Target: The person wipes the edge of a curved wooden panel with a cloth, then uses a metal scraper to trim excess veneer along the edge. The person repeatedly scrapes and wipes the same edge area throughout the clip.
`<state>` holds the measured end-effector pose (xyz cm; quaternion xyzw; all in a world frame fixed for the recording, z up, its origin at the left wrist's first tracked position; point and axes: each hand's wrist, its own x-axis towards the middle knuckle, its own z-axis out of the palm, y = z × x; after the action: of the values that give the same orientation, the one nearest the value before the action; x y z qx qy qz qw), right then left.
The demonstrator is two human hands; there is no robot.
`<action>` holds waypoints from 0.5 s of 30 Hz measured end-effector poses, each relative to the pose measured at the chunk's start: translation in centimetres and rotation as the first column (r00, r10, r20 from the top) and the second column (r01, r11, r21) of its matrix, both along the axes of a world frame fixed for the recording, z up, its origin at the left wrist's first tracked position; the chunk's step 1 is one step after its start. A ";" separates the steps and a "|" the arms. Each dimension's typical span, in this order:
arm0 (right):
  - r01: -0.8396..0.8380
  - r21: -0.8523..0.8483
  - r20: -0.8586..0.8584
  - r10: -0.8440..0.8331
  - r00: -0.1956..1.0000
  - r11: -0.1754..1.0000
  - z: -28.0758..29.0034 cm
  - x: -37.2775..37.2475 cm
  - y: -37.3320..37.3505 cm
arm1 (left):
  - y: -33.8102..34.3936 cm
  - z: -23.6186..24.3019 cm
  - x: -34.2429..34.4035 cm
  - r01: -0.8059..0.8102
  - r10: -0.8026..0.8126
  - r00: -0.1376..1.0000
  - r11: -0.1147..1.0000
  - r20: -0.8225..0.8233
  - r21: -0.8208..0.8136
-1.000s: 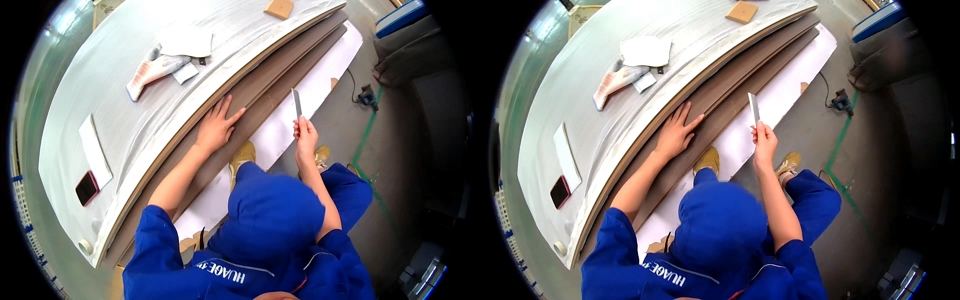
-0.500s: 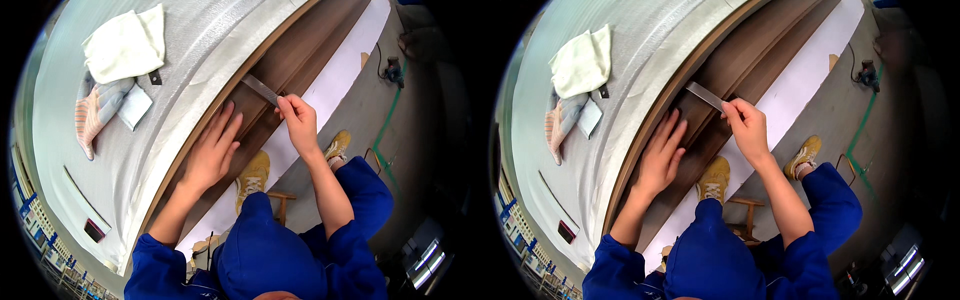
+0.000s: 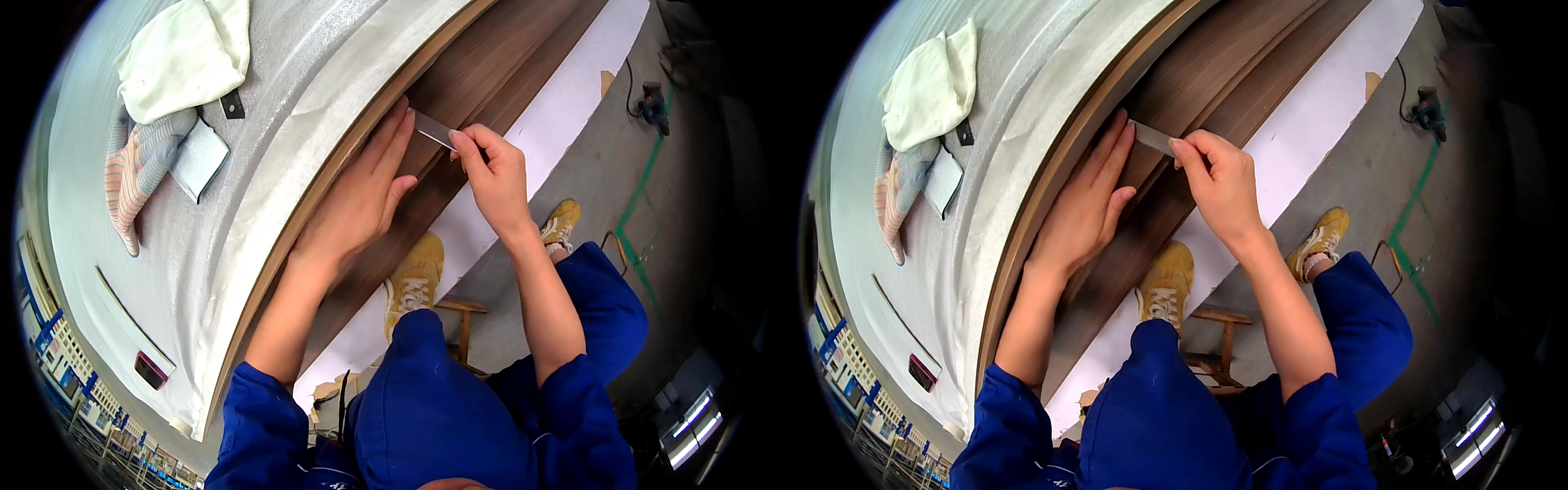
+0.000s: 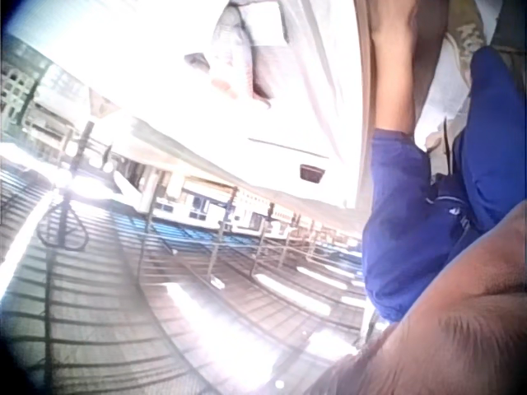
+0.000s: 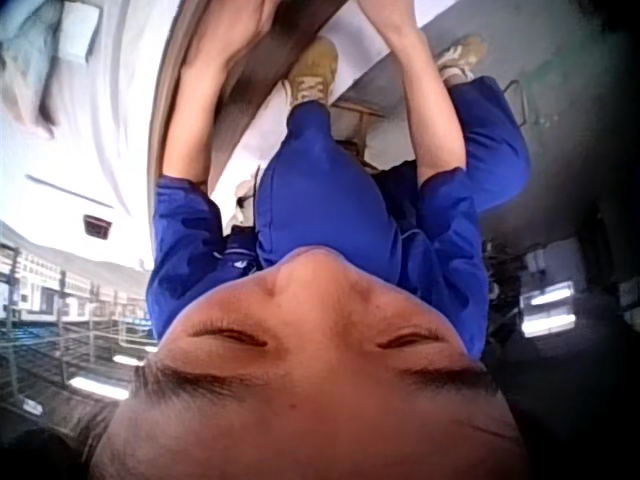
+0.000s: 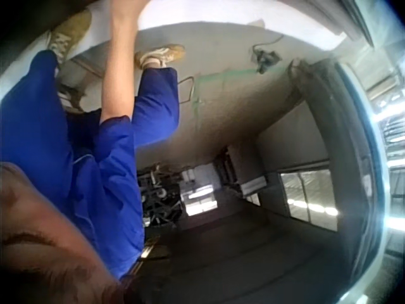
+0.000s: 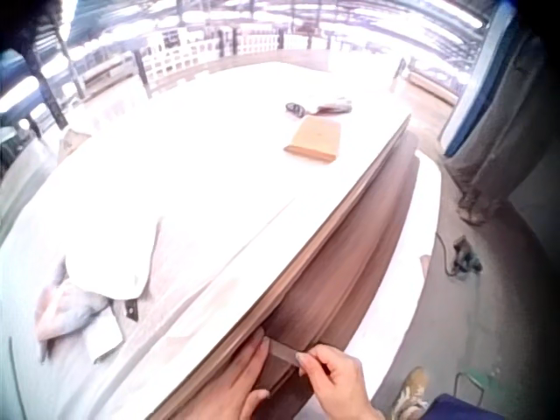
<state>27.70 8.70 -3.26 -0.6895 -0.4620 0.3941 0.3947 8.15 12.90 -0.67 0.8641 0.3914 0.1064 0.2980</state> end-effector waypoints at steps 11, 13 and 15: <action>-0.012 0.020 0.054 0.011 0.998 1.000 0.4 -0.4 0.5 | -0.1 -0.6 -0.1 0.010 -0.010 0.998 1.000 0.068 -0.002; -0.012 0.046 0.059 0.009 0.998 0.999 0.1 -0.4 0.4 | -0.1 -0.7 -0.1 0.014 -0.014 0.998 1.000 0.067 0.006; -0.014 0.065 0.069 0.009 0.998 0.998 0.2 -0.4 0.3 | -0.1 -0.8 -0.1 0.018 -0.018 0.997 1.000 0.072 0.011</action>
<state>27.35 9.04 -3.06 -0.6866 -0.4921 0.3571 0.3987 8.06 12.78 -1.43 0.8647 0.3720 0.1369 0.3084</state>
